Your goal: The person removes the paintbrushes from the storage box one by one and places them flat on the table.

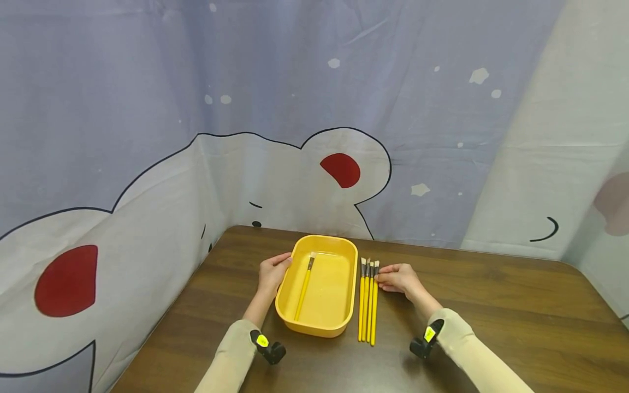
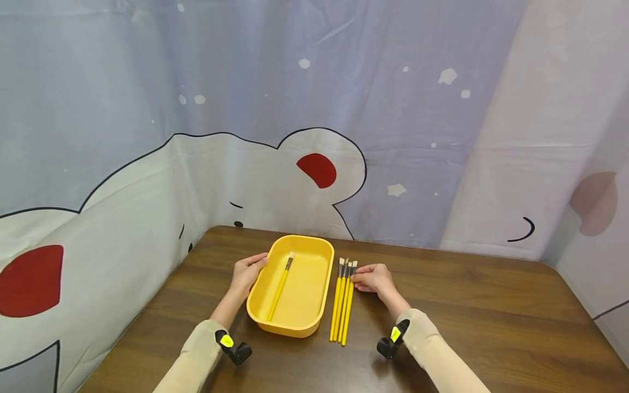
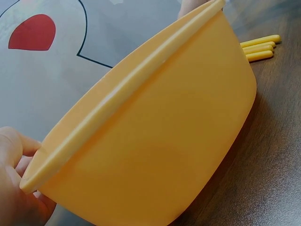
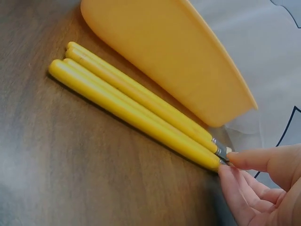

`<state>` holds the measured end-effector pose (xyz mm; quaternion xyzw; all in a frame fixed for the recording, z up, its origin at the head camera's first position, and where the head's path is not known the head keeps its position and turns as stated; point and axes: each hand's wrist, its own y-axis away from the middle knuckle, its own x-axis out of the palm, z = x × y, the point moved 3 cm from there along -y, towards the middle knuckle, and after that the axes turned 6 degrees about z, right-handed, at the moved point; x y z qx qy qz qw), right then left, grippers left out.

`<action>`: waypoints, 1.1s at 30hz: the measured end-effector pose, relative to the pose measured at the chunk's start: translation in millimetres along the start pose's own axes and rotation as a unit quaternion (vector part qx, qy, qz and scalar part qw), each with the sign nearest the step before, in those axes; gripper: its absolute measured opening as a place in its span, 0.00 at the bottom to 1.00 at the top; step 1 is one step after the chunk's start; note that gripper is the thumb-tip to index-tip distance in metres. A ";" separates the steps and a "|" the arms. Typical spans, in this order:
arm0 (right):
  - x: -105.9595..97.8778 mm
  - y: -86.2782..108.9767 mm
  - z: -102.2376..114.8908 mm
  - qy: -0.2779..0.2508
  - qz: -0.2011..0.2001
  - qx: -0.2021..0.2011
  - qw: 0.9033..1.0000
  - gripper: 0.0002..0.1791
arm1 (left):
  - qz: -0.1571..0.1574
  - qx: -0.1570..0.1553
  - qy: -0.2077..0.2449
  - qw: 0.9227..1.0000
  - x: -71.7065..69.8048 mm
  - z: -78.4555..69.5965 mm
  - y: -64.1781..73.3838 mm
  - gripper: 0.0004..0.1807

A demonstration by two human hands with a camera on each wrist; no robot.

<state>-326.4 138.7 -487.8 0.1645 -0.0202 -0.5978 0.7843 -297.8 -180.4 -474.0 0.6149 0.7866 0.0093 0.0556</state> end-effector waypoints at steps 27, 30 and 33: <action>17.3 8.6 41.0 0.037 0.007 -0.036 0.999 0.20 | 0.001 -0.018 -0.004 1.000 0.5 3.3 -4.7 0.16; 22.6 7.5 46.9 0.054 -0.005 -0.022 0.998 0.21 | 0.001 -0.018 -0.003 1.000 0.7 3.3 -4.3 0.16; 26.8 6.2 52.3 0.066 -0.008 -0.022 0.998 0.22 | 0.002 -0.017 -0.004 1.000 1.1 3.1 -3.9 0.16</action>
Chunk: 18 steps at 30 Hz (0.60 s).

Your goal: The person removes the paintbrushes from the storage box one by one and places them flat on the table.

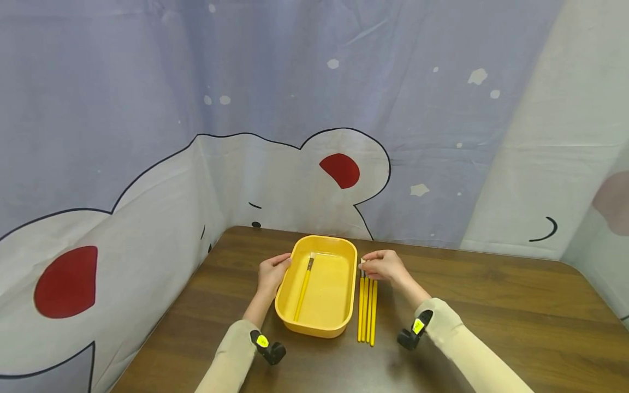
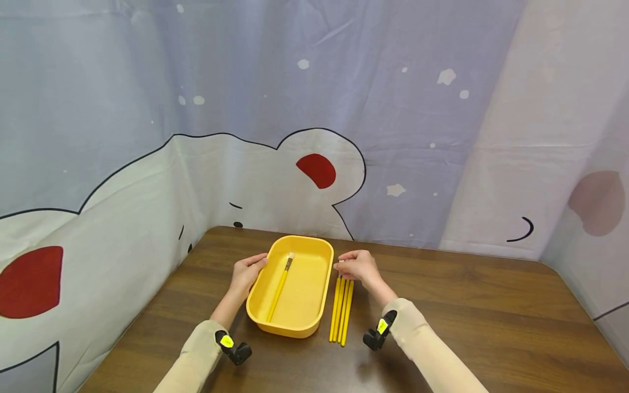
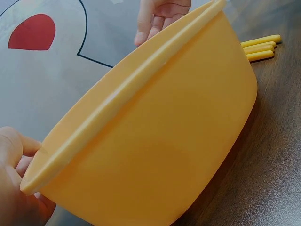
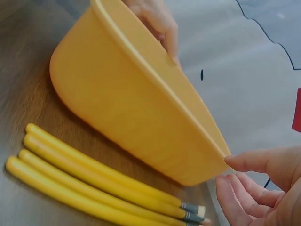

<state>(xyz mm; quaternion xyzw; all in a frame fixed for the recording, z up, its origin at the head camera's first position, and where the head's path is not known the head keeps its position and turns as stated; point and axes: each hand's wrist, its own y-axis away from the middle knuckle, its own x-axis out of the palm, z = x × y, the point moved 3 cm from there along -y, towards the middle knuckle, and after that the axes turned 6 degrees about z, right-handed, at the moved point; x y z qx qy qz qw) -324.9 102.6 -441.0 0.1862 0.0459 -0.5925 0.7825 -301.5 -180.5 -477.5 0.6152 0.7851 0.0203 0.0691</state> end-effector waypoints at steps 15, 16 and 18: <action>19.0 -3.8 19.5 0.018 0.003 -0.013 1.000 0.21 | -0.004 -0.002 0.007 1.000 0.8 0.8 -0.6 0.16; 20.2 -4.5 20.3 0.020 0.002 -0.013 1.000 0.21 | -0.004 -0.002 0.007 1.000 0.9 0.8 -0.7 0.16; 22.5 -5.6 22.0 0.017 0.003 -0.011 1.000 0.21 | -0.006 -0.003 0.009 1.000 0.8 0.8 -0.9 0.16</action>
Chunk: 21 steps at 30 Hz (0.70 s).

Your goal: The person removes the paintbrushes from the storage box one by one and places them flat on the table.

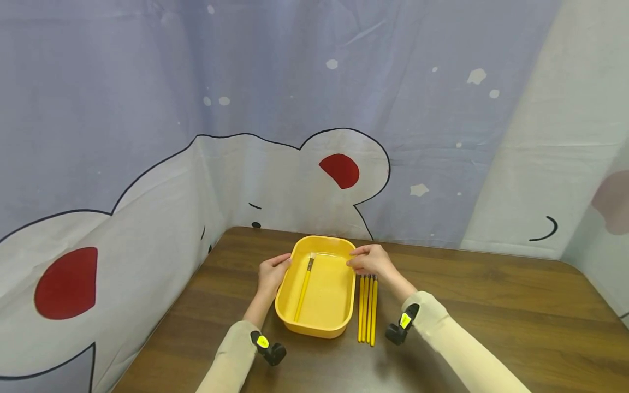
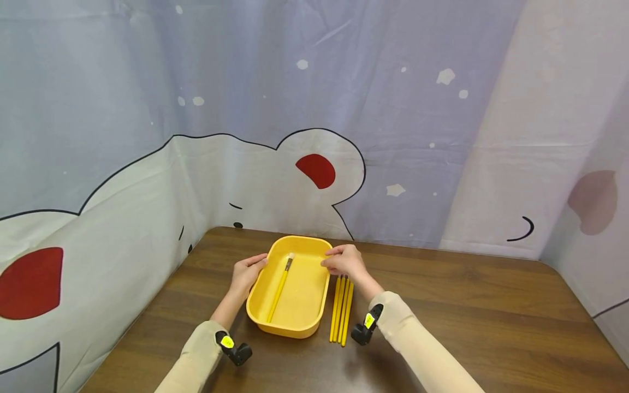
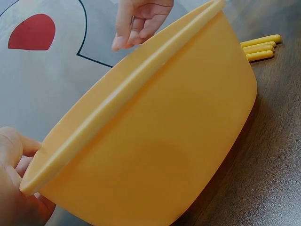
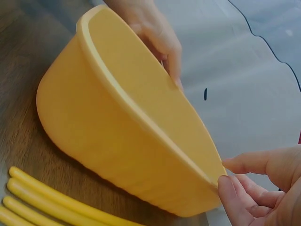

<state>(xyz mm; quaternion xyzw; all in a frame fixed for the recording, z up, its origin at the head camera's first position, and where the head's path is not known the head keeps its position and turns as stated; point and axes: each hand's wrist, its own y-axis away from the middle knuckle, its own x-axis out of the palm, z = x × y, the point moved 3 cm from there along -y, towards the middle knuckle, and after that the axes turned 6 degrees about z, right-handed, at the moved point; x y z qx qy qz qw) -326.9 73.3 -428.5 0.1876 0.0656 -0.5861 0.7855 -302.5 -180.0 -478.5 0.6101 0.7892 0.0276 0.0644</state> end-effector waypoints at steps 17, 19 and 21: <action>18.7 -9.6 12.1 0.004 0.006 0.000 1.000 0.20 | 0.002 0.004 -0.005 1.000 -0.1 -1.1 0.7 0.16; 21.3 -9.3 14.7 0.003 0.006 0.002 1.000 0.19 | 0.001 0.001 -0.002 1.000 -0.1 -0.8 0.3 0.16; 23.9 -9.1 17.1 0.003 0.009 0.003 1.000 0.19 | 0.002 0.002 -0.001 1.000 0.0 -0.5 0.1 0.16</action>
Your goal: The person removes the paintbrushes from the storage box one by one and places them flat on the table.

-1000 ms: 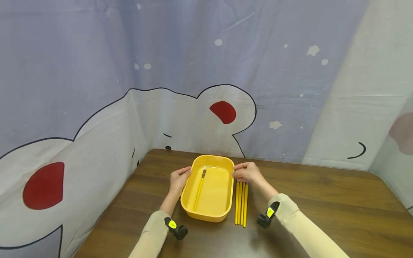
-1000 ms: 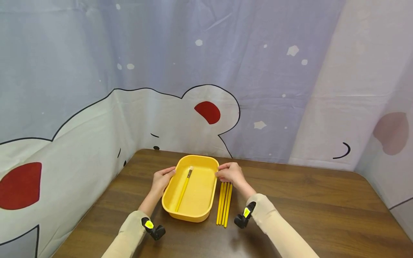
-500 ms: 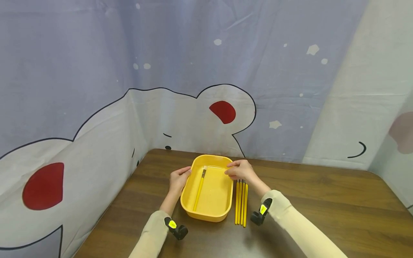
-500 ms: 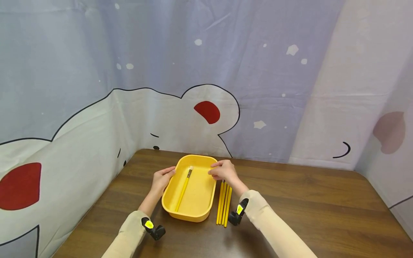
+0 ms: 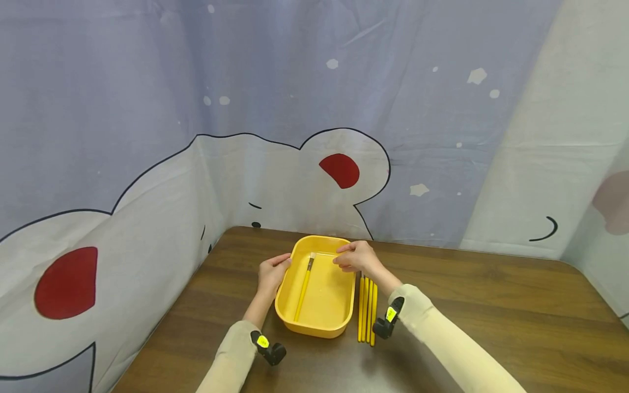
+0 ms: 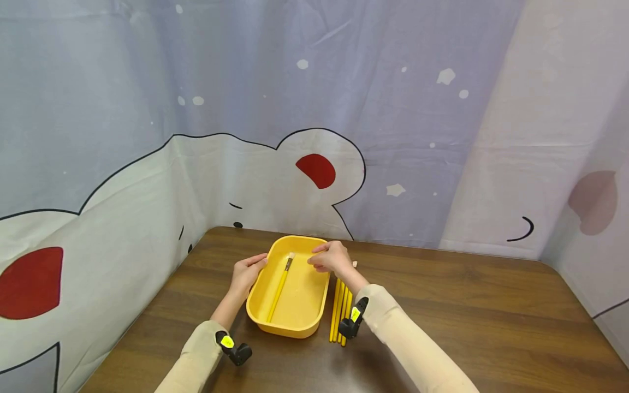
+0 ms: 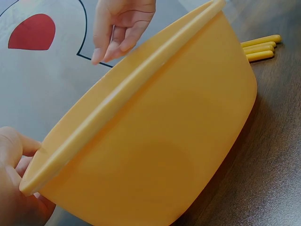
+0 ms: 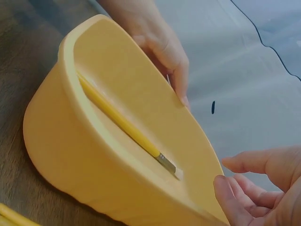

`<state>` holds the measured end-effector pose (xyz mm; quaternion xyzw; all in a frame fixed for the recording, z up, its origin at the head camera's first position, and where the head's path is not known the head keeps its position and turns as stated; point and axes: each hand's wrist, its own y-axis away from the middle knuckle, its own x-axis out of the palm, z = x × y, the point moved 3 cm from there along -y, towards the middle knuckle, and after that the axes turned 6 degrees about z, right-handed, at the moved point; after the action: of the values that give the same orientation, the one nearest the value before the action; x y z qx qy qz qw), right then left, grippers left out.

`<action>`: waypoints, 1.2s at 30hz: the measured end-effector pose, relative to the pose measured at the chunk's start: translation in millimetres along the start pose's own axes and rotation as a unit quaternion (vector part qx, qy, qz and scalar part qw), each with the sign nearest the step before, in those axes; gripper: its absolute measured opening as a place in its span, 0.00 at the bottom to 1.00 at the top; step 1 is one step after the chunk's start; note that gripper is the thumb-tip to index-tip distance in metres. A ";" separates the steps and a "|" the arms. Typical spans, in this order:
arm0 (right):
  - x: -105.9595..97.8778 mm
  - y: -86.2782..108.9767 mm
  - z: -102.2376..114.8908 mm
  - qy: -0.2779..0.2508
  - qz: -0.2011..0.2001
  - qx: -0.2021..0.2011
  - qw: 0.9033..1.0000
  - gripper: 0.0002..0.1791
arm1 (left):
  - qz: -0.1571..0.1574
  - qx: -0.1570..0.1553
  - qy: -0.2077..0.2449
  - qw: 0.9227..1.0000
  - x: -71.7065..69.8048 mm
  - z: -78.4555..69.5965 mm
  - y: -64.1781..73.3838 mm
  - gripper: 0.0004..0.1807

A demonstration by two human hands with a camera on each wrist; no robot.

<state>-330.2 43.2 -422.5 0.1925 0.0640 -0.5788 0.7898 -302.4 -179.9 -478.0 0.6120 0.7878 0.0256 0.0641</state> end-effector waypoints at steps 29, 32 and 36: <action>29.8 -23.6 5.8 -0.074 0.054 0.081 0.992 0.22 | 0.002 0.008 -0.009 1.000 -1.6 -4.6 2.8 0.16; 31.0 -25.2 6.3 -0.082 0.056 0.086 0.991 0.21 | -0.001 0.010 -0.010 1.000 -1.5 -4.5 2.9 0.16; 34.2 -28.9 4.8 -0.089 0.058 0.095 0.990 0.21 | -0.001 0.009 -0.008 1.000 -1.0 -4.0 3.2 0.16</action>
<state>-346.9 3.6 -435.8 0.2177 -0.0727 -0.5502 0.8029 -299.6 -180.0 -473.6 0.6123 0.7879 0.0132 0.0646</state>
